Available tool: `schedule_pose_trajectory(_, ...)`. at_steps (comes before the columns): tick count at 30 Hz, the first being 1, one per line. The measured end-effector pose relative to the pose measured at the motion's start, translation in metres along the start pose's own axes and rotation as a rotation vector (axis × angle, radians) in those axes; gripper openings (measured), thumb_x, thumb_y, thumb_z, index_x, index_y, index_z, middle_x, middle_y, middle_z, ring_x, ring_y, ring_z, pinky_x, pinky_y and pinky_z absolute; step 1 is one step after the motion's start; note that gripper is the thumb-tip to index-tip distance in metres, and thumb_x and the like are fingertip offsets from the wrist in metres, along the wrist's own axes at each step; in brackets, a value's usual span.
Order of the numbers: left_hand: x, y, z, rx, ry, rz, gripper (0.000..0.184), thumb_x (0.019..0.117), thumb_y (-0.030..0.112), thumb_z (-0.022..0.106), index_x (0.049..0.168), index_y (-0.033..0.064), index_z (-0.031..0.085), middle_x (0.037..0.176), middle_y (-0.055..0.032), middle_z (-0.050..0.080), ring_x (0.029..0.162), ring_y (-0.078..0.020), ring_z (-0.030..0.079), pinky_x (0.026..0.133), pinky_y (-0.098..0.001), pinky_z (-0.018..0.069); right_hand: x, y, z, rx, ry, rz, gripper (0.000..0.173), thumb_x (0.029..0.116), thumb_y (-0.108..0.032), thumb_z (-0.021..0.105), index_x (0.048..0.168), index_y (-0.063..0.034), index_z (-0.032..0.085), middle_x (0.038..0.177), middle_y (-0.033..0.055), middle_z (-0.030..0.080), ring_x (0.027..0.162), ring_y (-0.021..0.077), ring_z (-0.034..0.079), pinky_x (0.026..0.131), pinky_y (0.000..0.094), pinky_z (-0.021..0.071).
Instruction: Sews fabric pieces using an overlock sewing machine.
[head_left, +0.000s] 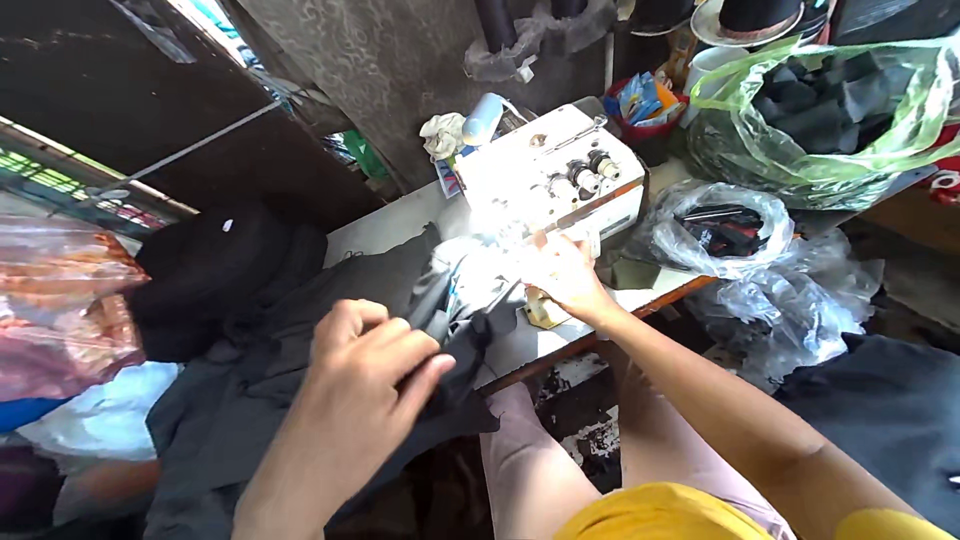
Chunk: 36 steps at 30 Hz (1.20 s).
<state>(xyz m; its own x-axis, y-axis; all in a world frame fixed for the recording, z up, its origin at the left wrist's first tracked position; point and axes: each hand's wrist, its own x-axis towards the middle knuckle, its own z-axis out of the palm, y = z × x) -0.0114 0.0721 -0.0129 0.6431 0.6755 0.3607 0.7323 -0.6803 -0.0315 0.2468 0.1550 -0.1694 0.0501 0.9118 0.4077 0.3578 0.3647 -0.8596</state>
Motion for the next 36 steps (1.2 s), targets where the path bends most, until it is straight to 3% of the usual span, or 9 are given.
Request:
schedule_pose_trajectory(5,-0.021,0.015,0.014,-0.369,-0.042,0.150,0.034,0.1056,0.037,0.052,0.083,0.0154,0.067,0.088,0.0041,0.068,0.107,-0.0072,0.065,0.121,-0.0446,0.0312,-0.006,-0.016,-0.008,0.094,-0.235,-0.353,0.011,0.0918,-0.022,0.073,0.094,-0.0172,0.082,0.102,0.0017,0.074,0.110,0.0197,0.062,0.097,0.0552,0.0425)
schedule_pose_trajectory(10,-0.027,0.021,0.023,-0.499,0.013,0.172,0.032,0.1064,0.032,0.053,0.084,0.0131,0.068,0.079,0.0036,0.065,0.085,-0.0036,0.066,0.114,-0.0383,0.0407,-0.033,-0.061,-0.007,0.171,-0.351,-0.678,0.014,0.0984,-0.024,0.067,0.100,-0.0226,0.081,0.107,0.0064,0.067,0.110,0.0164,0.058,0.097,0.0469,0.0341)
schedule_pose_trajectory(14,-0.013,0.035,0.042,-0.470,0.151,0.081,0.033,0.1016,0.045,0.059,0.093,0.0159,0.069,0.083,0.0024,0.066,0.086,-0.0059,0.062,0.103,-0.0359,0.0411,-0.057,-0.060,-0.022,0.127,-0.144,-0.548,0.013,0.0990,-0.031,0.067,0.098,-0.0247,0.078,0.099,-0.0018,0.064,0.107,0.0092,0.054,0.100,0.0390,0.0321)
schedule_pose_trajectory(16,-0.002,0.041,0.068,-0.284,0.112,-0.010,0.055,0.0831,0.068,0.069,0.114,0.0224,0.069,0.106,0.0009,0.072,0.107,-0.0176,0.065,0.102,-0.0535,0.0421,-0.068,-0.056,-0.035,0.138,-0.043,-0.442,0.014,0.0985,-0.034,0.068,0.098,-0.0244,0.078,0.097,-0.0054,0.063,0.107,0.0061,0.052,0.102,0.0347,0.0342)
schedule_pose_trajectory(18,0.008,0.032,0.108,-0.115,-0.008,-0.057,0.076,0.0687,0.059,0.079,0.136,0.0277,0.064,0.130,-0.0032,0.068,0.130,-0.0354,0.057,0.100,-0.0782,0.0332,-0.082,-0.051,-0.048,0.135,0.020,-0.347,0.016,0.0974,-0.038,0.069,0.097,-0.0244,0.078,0.095,-0.0073,0.061,0.105,0.0036,0.052,0.101,0.0324,0.0346)
schedule_pose_trajectory(20,0.007,0.009,0.149,0.016,0.129,-0.022,0.038,0.0847,0.025,0.071,0.123,0.0248,0.073,0.122,-0.0069,0.072,0.122,-0.0385,0.062,0.096,-0.0744,0.0371,-0.097,-0.040,-0.054,0.104,0.014,-0.266,0.018,0.0967,-0.042,0.068,0.096,-0.0262,0.077,0.093,-0.0081,0.058,0.103,0.0031,0.051,0.101,0.0332,0.0336)
schedule_pose_trajectory(24,0.011,-0.012,0.148,0.138,0.327,0.041,0.016,0.0901,0.015,0.062,0.089,0.0170,0.078,0.097,-0.0111,0.073,0.103,-0.0365,0.066,0.090,-0.0581,0.0457,-0.116,-0.030,-0.050,0.086,0.019,-0.167,0.018,0.0954,-0.042,0.069,0.094,-0.0275,0.078,0.088,-0.0100,0.054,0.100,0.0016,0.048,0.097,0.0293,0.0310)
schedule_pose_trajectory(32,0.012,-0.014,0.116,0.140,0.261,0.082,0.016,0.0907,0.017,0.064,0.091,0.0160,0.079,0.103,-0.0103,0.072,0.102,-0.0326,0.064,0.085,-0.0499,0.0456,-0.113,-0.031,-0.048,0.057,0.020,-0.161,0.017,0.0951,-0.043,0.069,0.093,-0.0285,0.079,0.087,-0.0099,0.053,0.100,0.0032,0.047,0.096,0.0328,0.0302)
schedule_pose_trajectory(36,0.021,-0.024,0.115,0.151,0.264,0.083,0.015,0.0885,0.012,0.066,0.095,0.0132,0.079,0.105,-0.0126,0.072,0.105,-0.0355,0.065,0.085,-0.0516,0.0478,-0.102,-0.015,-0.028,-0.030,0.055,-0.087,0.020,0.0937,-0.040,0.069,0.094,-0.0247,0.081,0.092,-0.0048,0.060,0.105,0.0141,0.051,0.095,0.0398,0.0357)
